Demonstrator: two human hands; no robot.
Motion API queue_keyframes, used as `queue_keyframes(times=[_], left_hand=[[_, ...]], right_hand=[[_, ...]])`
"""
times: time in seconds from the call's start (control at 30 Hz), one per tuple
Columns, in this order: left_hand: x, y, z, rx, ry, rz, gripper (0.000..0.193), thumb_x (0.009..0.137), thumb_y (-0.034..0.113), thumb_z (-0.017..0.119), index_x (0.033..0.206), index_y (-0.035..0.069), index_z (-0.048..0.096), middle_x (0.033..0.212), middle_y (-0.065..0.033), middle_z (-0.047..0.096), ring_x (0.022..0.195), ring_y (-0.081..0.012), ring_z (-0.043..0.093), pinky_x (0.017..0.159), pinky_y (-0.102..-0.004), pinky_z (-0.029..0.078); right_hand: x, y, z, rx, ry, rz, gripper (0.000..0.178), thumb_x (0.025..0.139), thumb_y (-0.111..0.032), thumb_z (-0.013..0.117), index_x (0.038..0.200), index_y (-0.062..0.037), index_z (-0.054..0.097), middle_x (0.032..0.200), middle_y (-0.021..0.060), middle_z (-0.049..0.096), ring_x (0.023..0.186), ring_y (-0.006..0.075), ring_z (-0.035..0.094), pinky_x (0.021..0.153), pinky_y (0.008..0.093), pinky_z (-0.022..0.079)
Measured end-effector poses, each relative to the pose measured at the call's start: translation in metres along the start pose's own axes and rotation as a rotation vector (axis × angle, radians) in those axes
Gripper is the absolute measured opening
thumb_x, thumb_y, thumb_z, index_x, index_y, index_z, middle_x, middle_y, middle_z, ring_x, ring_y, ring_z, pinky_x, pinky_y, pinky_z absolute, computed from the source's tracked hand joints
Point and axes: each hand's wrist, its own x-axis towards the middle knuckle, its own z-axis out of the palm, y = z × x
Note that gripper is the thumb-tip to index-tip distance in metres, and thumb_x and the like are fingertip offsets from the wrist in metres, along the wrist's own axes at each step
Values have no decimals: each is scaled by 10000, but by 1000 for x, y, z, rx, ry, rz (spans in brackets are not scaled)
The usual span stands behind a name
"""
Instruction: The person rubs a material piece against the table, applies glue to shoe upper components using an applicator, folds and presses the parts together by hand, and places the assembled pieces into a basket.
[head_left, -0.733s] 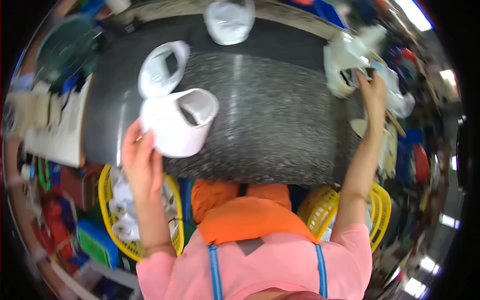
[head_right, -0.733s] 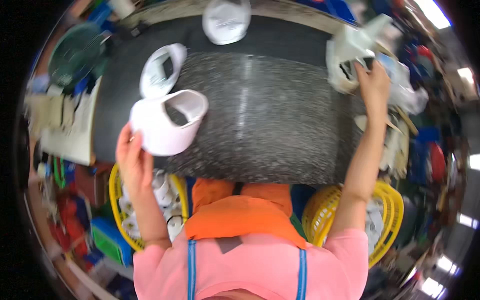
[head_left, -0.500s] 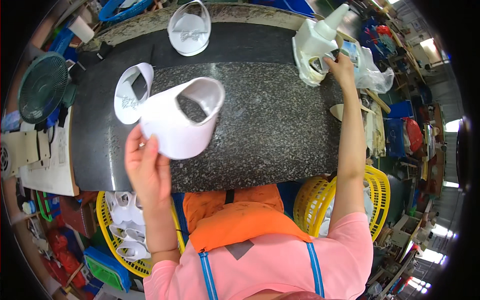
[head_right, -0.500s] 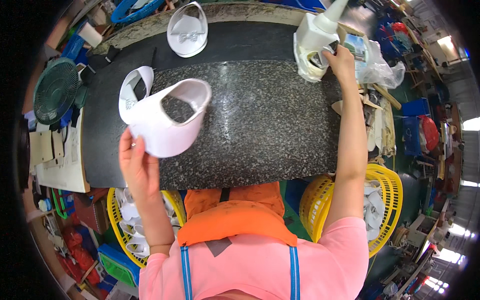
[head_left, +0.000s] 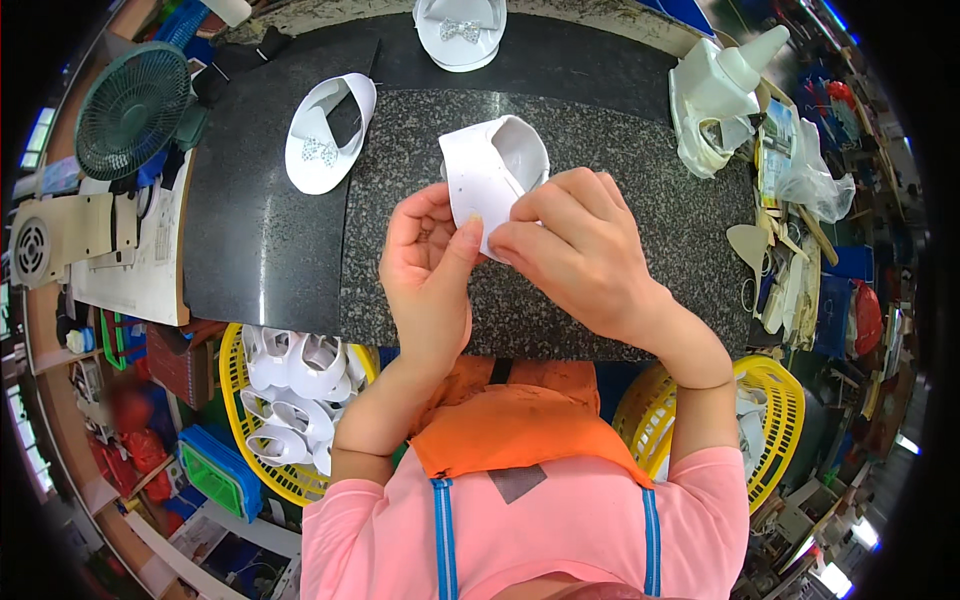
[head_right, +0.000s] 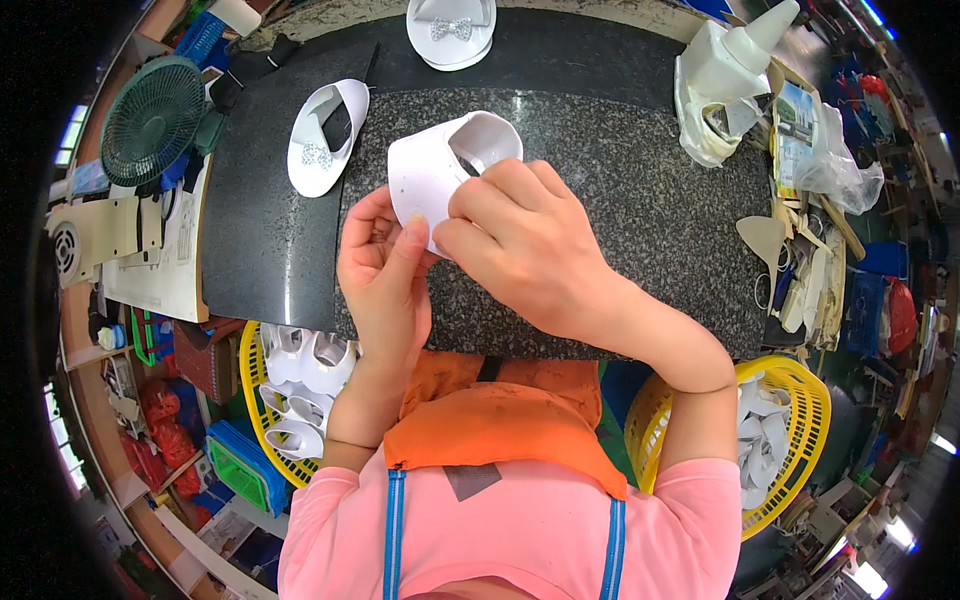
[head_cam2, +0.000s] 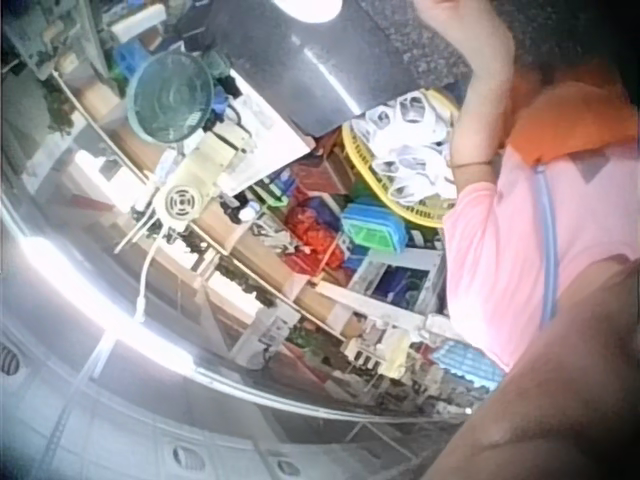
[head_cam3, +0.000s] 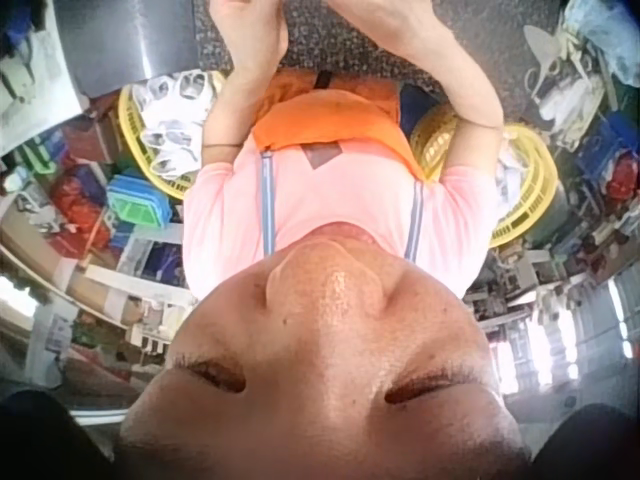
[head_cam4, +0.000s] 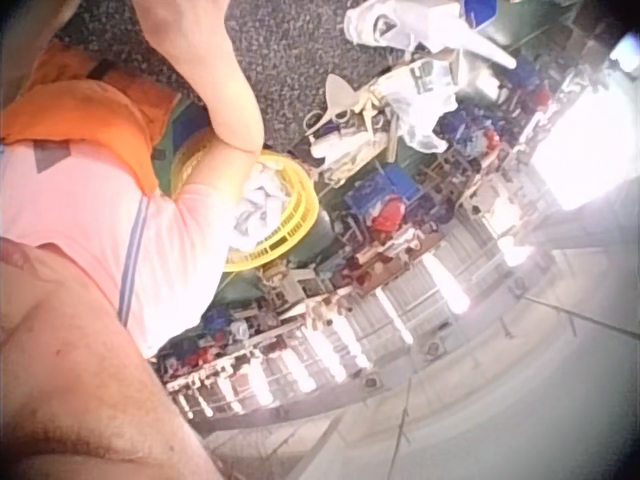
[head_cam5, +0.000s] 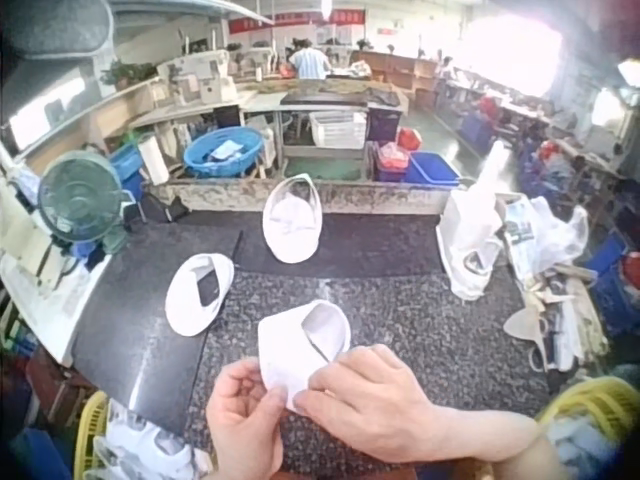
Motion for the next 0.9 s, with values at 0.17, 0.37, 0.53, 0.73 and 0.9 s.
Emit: queue_keyframes(times=[0.17, 0.37, 0.53, 0.73, 0.9], left_hand=[[-1, 0, -1, -43, 49, -38, 329, 949, -20, 608, 1258, -1, 494, 1104, -82, 614, 981, -117, 625, 788, -277, 587], [3, 3, -2, -81, 42, 18, 333, 954, -10, 608, 1263, -1, 484, 1096, -81, 614, 958, -119, 634, 780, -288, 601], [2, 3, 1, -35, 48, 49, 325, 965, -3, 595, 1268, 0, 476, 1103, -82, 610, 960, -120, 634, 791, -300, 606], [1, 2, 5, -12, 54, 61, 323, 968, -3, 590, 1268, -2, 473, 1101, -84, 608, 978, -129, 638, 822, -312, 606], [1, 1, 7, -34, 31, 62, 330, 967, -9, 587, 1276, -13, 470, 1103, -87, 616, 972, -129, 639, 830, -305, 600]], right_hand=[[13, -7, -2, -118, -42, -65, 187, 691, -142, 720, 857, -96, 647, 871, 14, 569, 836, 209, 554, 727, 349, 437], [12, -2, -11, -162, 20, -73, 169, 673, -152, 669, 810, -66, 619, 825, 29, 534, 797, 210, 531, 706, 334, 440], [2, 1, -12, -130, -32, -90, 172, 669, -142, 672, 814, -71, 614, 833, 24, 532, 798, 200, 542, 704, 335, 445], [-1, -10, -5, -207, -36, -18, 245, 679, -110, 694, 923, -94, 669, 901, 16, 579, 848, 213, 575, 737, 351, 441], [8, -2, -4, -339, 34, -35, 132, 677, -118, 649, 780, -70, 581, 787, 53, 501, 783, 220, 529, 701, 354, 439]])
